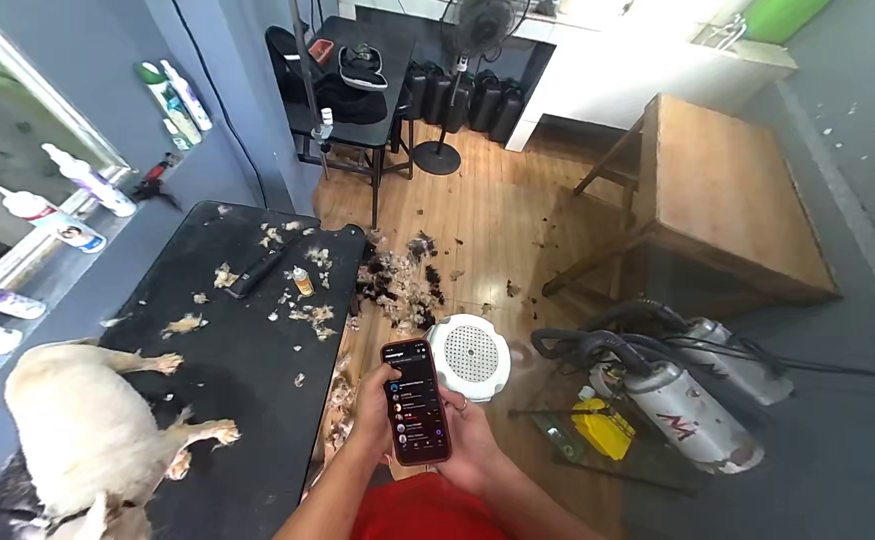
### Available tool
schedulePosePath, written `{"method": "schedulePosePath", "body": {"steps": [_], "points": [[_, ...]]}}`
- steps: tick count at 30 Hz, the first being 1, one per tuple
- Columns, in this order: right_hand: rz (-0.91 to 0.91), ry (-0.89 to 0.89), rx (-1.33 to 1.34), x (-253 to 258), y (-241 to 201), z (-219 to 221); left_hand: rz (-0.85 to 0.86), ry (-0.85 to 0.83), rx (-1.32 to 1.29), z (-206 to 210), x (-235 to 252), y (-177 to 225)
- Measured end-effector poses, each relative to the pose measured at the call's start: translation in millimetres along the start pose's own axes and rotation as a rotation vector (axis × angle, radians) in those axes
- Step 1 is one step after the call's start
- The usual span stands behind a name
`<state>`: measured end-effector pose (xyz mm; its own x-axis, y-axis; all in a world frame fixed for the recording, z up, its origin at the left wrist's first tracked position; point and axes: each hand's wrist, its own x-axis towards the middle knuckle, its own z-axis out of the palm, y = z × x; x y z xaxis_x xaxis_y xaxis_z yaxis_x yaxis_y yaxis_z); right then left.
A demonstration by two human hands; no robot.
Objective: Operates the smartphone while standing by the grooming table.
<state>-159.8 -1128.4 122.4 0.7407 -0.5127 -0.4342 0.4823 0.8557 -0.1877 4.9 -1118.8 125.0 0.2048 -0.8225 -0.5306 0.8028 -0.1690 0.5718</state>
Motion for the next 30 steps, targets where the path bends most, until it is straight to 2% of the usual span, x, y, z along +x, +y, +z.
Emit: {"method": "schedulePosePath", "body": {"steps": [7, 15, 21, 30], "points": [[0.061, -0.099, -0.056, 4.5, -33.2, -2.1, 0.067, -0.02, -0.103, 20.3, 5.2, -4.0], [0.104, -0.138, -0.047, 4.6, -40.3, -12.6, 0.111, 0.021, -0.102, 25.2, 0.0, -8.6], [0.105, -0.141, -0.044, -3.3, -41.8, -20.3, 0.116, 0.014, 0.067, 25.0, 0.4, -22.6], [0.086, -0.143, -0.065, -12.1, -45.9, -24.7, 0.129, 0.026, 0.162, 32.2, 3.7, -34.4]]}}
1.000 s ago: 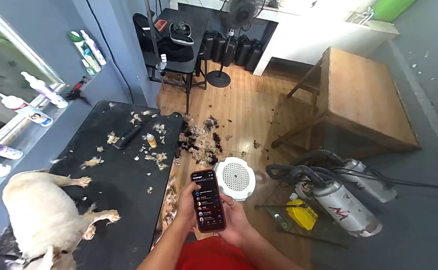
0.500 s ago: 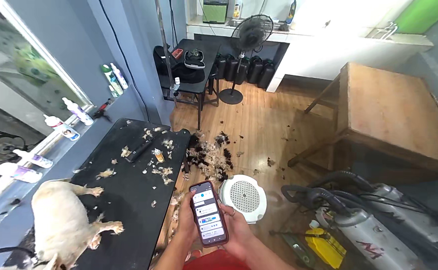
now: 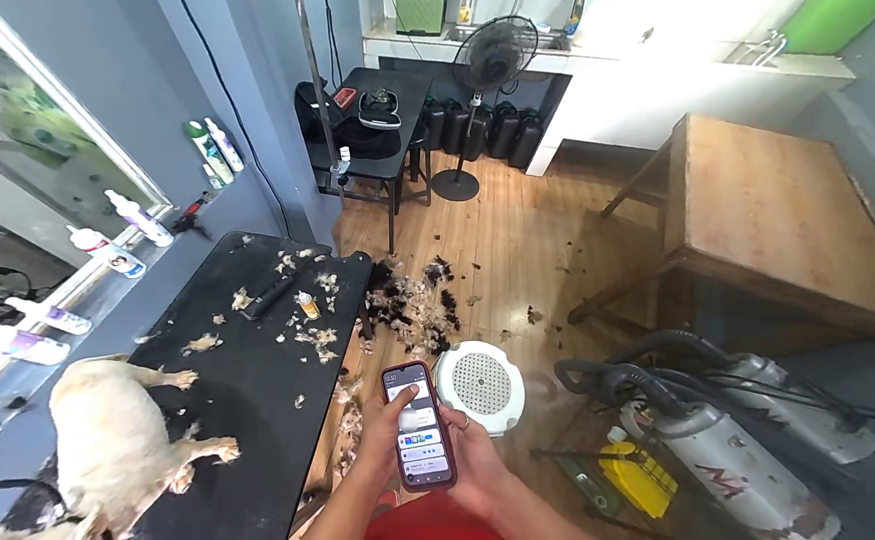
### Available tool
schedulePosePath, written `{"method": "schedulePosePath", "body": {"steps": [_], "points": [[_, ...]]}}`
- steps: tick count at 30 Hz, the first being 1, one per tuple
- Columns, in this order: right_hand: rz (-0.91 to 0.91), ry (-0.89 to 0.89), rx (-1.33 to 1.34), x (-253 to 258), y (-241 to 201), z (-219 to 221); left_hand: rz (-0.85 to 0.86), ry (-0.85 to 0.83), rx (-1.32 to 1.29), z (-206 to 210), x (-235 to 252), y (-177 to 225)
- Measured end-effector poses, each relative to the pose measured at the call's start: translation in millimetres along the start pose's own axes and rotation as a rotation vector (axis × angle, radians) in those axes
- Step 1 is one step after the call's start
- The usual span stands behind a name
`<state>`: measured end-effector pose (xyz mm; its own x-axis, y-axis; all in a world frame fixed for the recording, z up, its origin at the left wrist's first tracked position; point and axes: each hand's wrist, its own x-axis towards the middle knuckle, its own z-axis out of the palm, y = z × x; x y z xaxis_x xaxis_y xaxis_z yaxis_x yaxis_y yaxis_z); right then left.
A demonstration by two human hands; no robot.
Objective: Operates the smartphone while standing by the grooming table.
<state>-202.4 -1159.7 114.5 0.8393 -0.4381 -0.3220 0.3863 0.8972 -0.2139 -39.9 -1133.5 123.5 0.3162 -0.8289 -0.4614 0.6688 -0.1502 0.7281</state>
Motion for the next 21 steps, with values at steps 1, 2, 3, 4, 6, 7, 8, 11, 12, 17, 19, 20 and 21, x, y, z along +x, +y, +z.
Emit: {"method": "schedulePosePath", "body": {"steps": [1, 2, 3, 4, 6, 7, 8, 11, 12, 17, 19, 20, 21], "points": [[0.004, 0.007, -0.001, -0.7, -0.5, -0.4, -0.006, -0.01, -0.015, -0.4, -0.3, -0.8], [0.006, 0.023, 0.0, -1.2, -0.9, -0.3, -0.016, -0.023, -0.048, -0.8, -0.5, -1.4], [0.005, 0.037, -0.001, -1.4, -1.4, -0.6, -0.033, -0.031, -0.087, -0.5, -0.8, -1.2], [0.003, 0.046, 0.006, -1.6, -1.6, -1.2, -0.054, -0.043, -0.127, 0.0, -1.1, -0.6], [0.011, 0.053, 0.028, -2.3, -1.9, -1.8, -0.098, -0.061, -0.195, 0.2, -0.8, -0.9], [0.021, 0.049, 0.045, -2.2, -2.3, -2.5, -0.113, -0.075, -0.216, -0.7, 0.6, -2.7], [0.034, 0.042, 0.062, -2.5, -2.5, -2.8, -0.126, -0.081, -0.234, -2.1, 1.5, -5.5], [0.058, 0.089, 0.051, -2.9, -3.6, -0.7, -0.136, -0.012, -0.253, -3.0, 0.1, -7.8], [0.06, 0.134, 0.03, -2.5, -5.3, -0.1, -0.137, 0.005, -0.256, -3.2, -1.2, -6.4], [-0.16, 0.343, -0.392, -0.9, -17.2, -1.7, -0.05, -0.006, -0.151, -5.8, -9.8, 2.7], [-0.249, 0.338, -0.56, -1.1, -20.0, 1.7, 0.007, 0.004, -0.081, -5.4, -12.0, 3.8], [-0.274, 0.34, -0.617, -0.9, -20.9, 4.7, 0.028, 0.019, -0.055, -4.6, -12.6, 3.6], [-0.293, 0.353, -0.667, 0.1, -21.7, 6.3, 0.044, 0.033, -0.04, -3.7, -12.7, 3.0]]}}
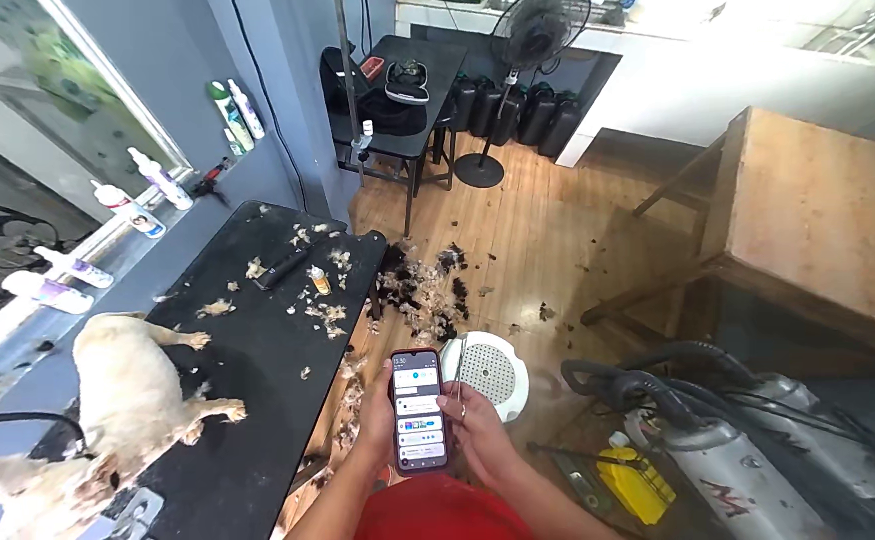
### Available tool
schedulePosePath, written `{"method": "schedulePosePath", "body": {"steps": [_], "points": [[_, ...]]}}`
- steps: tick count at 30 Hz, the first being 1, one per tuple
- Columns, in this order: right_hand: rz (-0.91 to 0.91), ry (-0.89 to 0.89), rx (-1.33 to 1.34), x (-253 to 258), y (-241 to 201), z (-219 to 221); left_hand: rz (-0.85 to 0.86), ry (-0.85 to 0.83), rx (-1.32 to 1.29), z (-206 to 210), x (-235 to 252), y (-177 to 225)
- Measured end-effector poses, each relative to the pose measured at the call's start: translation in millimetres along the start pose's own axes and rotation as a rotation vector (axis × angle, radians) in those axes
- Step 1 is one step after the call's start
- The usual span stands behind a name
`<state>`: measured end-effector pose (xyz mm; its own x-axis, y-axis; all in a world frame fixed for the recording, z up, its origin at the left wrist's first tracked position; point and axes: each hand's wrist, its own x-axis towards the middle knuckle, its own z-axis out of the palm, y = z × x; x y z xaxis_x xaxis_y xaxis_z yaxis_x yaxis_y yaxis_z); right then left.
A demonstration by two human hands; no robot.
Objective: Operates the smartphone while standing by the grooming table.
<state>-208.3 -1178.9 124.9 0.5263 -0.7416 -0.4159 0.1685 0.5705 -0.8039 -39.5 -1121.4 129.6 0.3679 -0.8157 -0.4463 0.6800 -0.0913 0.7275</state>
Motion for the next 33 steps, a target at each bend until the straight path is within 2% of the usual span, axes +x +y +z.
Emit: {"method": "schedulePosePath", "body": {"steps": [5, 12, 27, 33], "points": [[-0.042, 0.031, -0.128, 6.3, 1.7, -4.0, 0.051, 0.004, 0.034, 2.4, -2.1, -3.3], [0.009, -0.03, -0.066, -3.6, 1.5, -13.0, 0.001, 0.051, 0.008, -0.7, -6.5, -6.8], [-0.044, 0.013, -0.122, -9.8, 14.3, -23.7, 0.013, 0.061, 0.085, 10.1, -10.9, -10.6], [-0.017, -0.026, -0.069, -9.1, 4.6, -29.6, -0.028, 0.055, 0.027, 14.9, -7.3, -6.4]]}}
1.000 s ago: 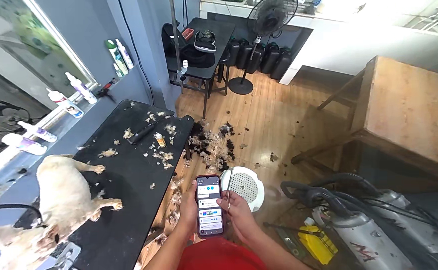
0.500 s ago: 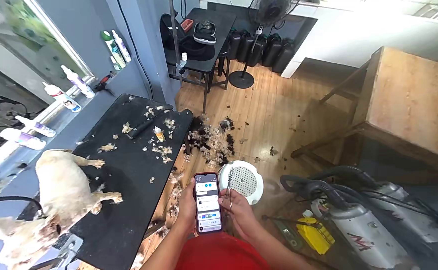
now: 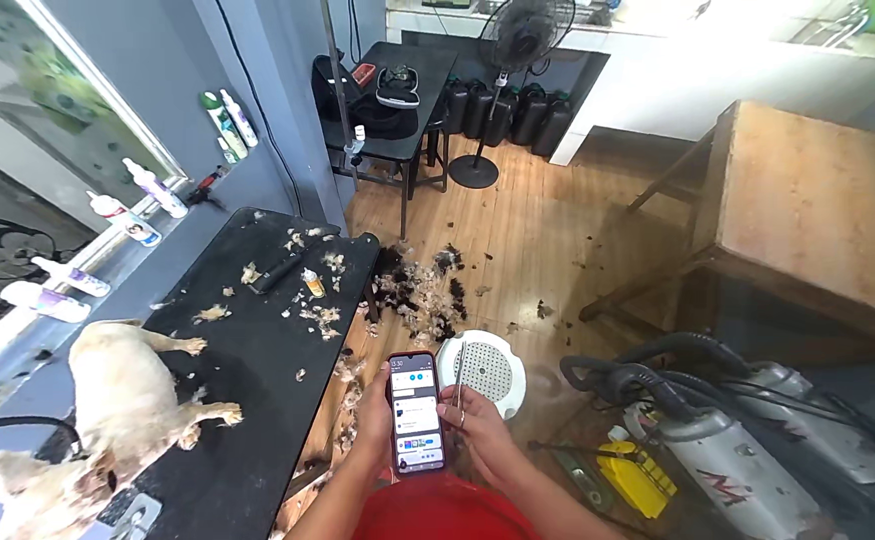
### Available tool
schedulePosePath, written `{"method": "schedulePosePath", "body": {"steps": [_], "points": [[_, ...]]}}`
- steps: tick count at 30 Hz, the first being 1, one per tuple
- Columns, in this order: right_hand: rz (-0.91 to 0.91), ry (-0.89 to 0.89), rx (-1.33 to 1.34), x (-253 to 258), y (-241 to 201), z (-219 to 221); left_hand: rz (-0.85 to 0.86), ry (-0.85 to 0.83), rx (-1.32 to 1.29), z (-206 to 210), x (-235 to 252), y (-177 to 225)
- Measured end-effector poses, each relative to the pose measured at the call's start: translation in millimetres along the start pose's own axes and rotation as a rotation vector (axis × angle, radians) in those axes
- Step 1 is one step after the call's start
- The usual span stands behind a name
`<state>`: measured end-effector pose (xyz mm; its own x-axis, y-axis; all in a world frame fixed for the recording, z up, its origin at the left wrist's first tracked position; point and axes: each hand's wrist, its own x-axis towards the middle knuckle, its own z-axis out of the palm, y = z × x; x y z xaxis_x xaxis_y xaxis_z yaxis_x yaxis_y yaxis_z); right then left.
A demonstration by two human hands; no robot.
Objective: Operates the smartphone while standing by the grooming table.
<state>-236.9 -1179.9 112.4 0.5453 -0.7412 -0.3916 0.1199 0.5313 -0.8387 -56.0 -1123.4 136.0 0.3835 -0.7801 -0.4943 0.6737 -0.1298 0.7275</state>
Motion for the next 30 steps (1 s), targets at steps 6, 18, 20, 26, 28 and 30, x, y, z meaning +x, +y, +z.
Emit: {"method": "schedulePosePath", "body": {"steps": [6, 18, 20, 26, 28, 30], "points": [[0.067, 0.105, 0.006, 12.0, 3.1, -20.6, -0.063, 0.045, -0.058, -2.6, 7.9, 2.3], [0.74, -0.14, -1.453, 5.5, 100.3, -146.1, -0.252, -0.126, -0.047, -14.3, 9.9, -16.1], [0.821, -0.177, -1.473, -0.4, 105.3, -146.6, -0.274, -0.156, -0.042, -15.3, 9.1, -23.6], [0.92, -0.21, -1.227, 15.7, 111.4, -170.1, -0.228, -0.254, 0.05, -25.6, 9.7, -32.6], [0.912, -0.188, -1.067, 17.7, 115.9, -180.8, -0.226, -0.235, 0.081, -23.0, 8.4, -32.4], [0.867, -0.141, -0.995, 17.4, 117.7, -186.5, -0.242, -0.243, 0.049, -22.3, 8.6, -31.8]]}}
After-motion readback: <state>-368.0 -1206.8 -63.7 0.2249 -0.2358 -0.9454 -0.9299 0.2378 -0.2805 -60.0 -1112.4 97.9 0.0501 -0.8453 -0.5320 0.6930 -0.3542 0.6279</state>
